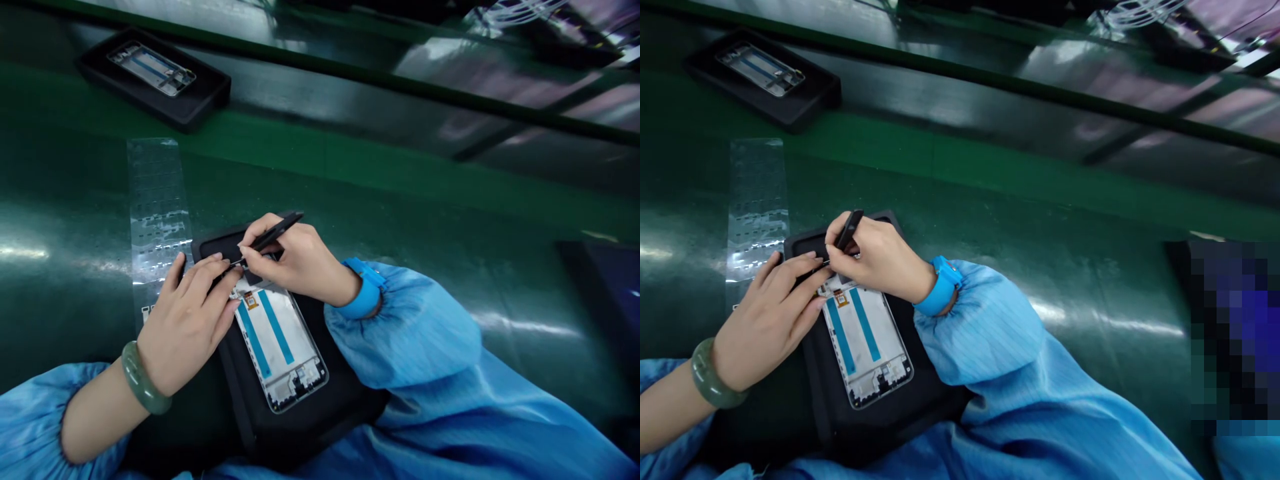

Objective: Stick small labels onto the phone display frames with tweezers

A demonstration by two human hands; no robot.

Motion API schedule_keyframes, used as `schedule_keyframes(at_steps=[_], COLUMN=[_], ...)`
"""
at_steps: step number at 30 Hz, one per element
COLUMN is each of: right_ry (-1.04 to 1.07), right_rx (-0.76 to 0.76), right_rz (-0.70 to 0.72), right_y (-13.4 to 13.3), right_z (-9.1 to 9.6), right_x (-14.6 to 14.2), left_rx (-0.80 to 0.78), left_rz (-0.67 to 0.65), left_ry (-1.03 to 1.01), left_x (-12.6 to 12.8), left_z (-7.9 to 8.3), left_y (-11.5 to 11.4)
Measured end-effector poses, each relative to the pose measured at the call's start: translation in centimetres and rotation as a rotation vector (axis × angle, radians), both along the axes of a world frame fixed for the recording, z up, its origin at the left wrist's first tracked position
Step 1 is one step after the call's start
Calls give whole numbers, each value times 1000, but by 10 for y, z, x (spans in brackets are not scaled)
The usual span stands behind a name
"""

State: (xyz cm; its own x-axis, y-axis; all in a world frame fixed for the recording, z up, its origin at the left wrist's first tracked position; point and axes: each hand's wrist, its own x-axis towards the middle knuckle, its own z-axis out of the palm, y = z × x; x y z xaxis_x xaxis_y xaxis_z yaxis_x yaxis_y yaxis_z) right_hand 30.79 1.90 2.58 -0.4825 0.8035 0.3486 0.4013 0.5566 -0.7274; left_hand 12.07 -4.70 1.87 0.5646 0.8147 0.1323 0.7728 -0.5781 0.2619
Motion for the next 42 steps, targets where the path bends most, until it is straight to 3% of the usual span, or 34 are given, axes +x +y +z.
schedule_keyframes(at_steps=[4,10,17,24,33,42], right_ry=[49,-8,-214,78,16,69], right_rx=[-70,32,118,-42,77,33], right_rz=[-15,13,199,16,20,31], right_y=[0,-2,-6,2,-2,2], right_z=[1,-1,6,-3,-7,-7], right_x=[2,0,-4,4,-2,4], left_rx=[-3,9,20,2,-1,10], left_rz=[1,-4,-12,-9,-9,-11], left_ry=[-2,-6,1,10,-13,-8], left_x=[0,0,-1,0,-1,-1], left_z=[0,0,0,-1,0,-2], left_y=[0,0,0,1,0,0])
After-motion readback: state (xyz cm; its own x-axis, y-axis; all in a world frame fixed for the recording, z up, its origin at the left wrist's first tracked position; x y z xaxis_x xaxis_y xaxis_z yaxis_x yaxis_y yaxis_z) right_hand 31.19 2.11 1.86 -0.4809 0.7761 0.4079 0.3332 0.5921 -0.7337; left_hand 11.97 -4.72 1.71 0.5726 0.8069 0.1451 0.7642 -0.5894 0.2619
